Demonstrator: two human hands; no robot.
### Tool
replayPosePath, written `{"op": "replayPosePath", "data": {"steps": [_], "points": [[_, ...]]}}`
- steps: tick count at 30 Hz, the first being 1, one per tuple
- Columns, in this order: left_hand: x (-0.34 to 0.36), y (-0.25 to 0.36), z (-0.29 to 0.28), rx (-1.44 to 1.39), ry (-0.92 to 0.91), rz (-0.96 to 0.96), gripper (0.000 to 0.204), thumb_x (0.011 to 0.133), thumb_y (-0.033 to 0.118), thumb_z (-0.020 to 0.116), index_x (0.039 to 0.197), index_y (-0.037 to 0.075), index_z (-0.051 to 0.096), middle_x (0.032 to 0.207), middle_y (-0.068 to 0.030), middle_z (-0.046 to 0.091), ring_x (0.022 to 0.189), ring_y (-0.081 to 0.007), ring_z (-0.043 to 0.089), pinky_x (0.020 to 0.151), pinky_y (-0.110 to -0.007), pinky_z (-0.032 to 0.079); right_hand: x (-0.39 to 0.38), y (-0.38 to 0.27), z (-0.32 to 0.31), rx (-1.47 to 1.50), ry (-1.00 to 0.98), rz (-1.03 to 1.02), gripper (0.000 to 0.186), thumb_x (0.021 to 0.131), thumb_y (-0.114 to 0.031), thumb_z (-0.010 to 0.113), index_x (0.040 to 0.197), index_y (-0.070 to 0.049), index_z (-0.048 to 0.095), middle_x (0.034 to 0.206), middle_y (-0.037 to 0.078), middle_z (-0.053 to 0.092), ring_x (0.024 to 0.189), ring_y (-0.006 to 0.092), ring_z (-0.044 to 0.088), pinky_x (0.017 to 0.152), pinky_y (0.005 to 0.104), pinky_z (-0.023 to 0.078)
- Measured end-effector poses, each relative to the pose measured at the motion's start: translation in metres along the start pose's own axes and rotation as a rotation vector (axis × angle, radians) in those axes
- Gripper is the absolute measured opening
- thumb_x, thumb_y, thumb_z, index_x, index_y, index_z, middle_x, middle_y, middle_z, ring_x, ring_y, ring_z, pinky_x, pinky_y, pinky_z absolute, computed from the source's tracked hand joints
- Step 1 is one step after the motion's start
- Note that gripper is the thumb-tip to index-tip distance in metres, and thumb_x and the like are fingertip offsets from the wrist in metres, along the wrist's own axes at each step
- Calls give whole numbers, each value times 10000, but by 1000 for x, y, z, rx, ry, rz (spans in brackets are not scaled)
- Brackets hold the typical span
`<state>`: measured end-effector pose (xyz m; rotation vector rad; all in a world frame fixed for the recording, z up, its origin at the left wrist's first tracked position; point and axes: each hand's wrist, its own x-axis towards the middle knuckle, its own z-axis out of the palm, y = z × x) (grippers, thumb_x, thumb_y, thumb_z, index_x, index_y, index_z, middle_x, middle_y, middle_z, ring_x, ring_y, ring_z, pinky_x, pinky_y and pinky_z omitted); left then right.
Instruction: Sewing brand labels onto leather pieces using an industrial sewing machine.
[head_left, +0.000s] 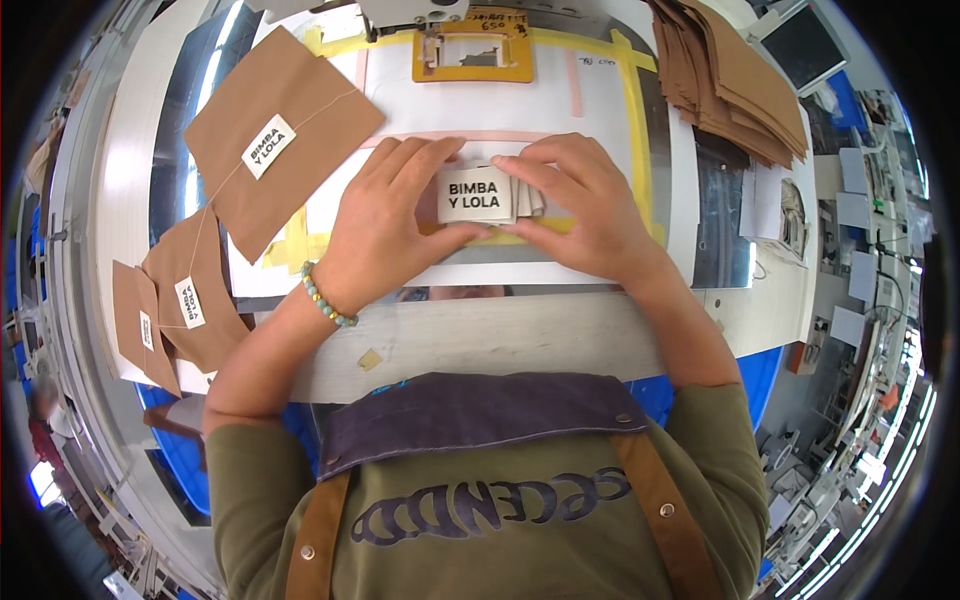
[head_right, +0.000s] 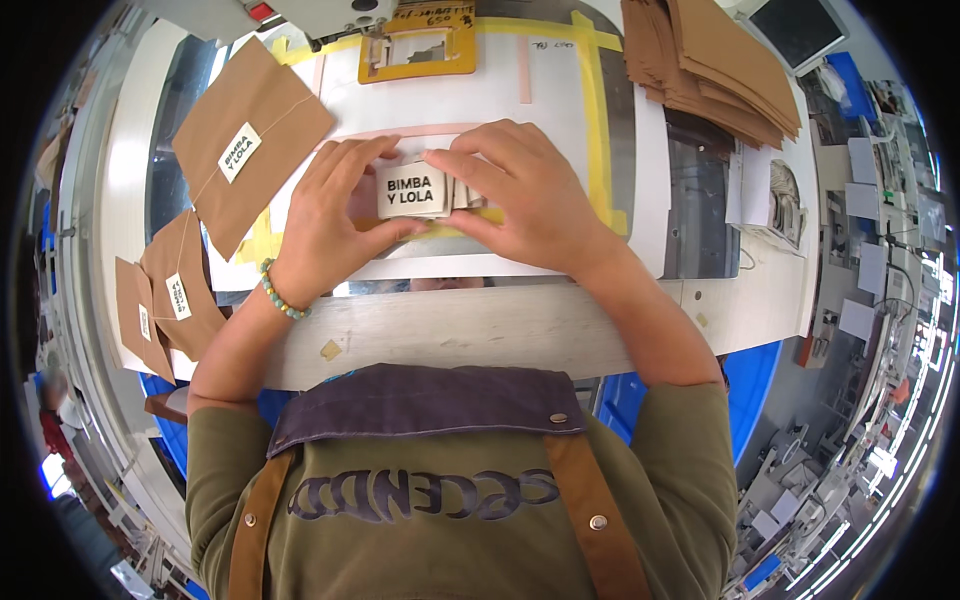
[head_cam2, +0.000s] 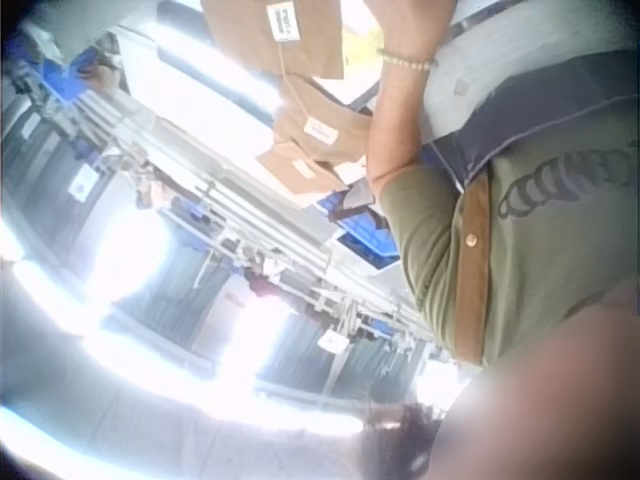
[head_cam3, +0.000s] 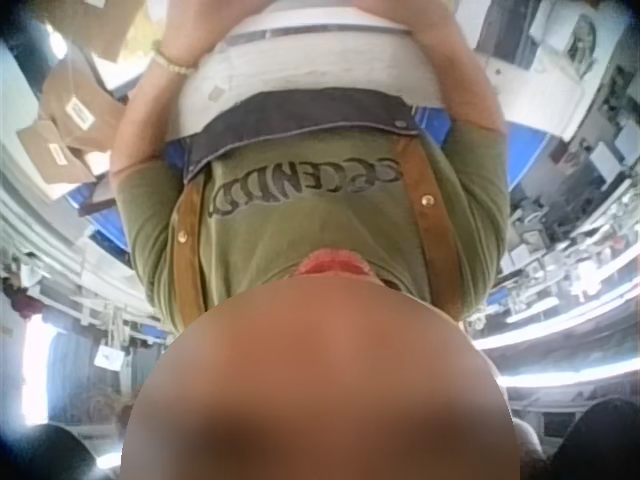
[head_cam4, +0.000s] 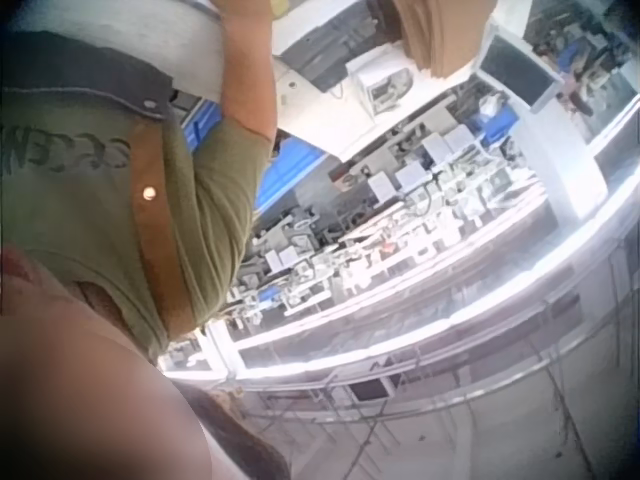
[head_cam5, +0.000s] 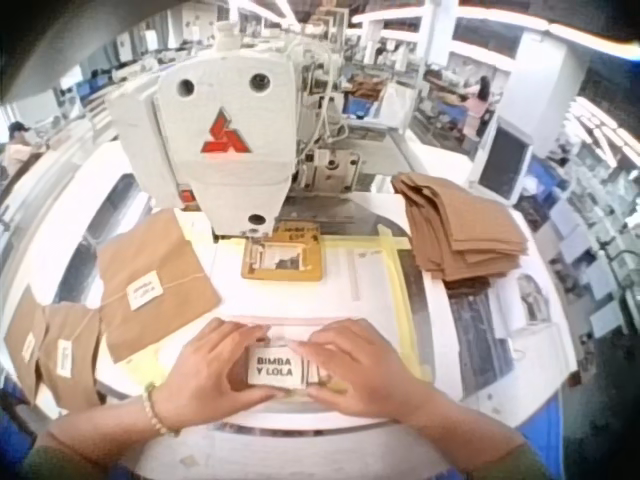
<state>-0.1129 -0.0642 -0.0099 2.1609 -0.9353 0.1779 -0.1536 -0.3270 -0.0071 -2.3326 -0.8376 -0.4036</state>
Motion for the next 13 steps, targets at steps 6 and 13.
{"op": "replayPosePath", "data": {"steps": [6,13], "points": [[-5,-4,-3,51,-37,68,647,706,239,983,1264,33,726,1155,-120,741,1035,-329,677,913,-438,580,1,-2,-14,1,-82,11,517,778,-255,944,1250,-117,785,1246,70,700,1168,315,658,985,463,532],[1,-8,-38,191,33,117,675,772,292,953,1344,28,712,1297,-153,732,1155,-359,681,1001,-453,573,-5,39,-95,-281,252,183,460,837,-347,941,1219,-147,780,1231,60,766,1153,285,720,1012,463,570]]}}
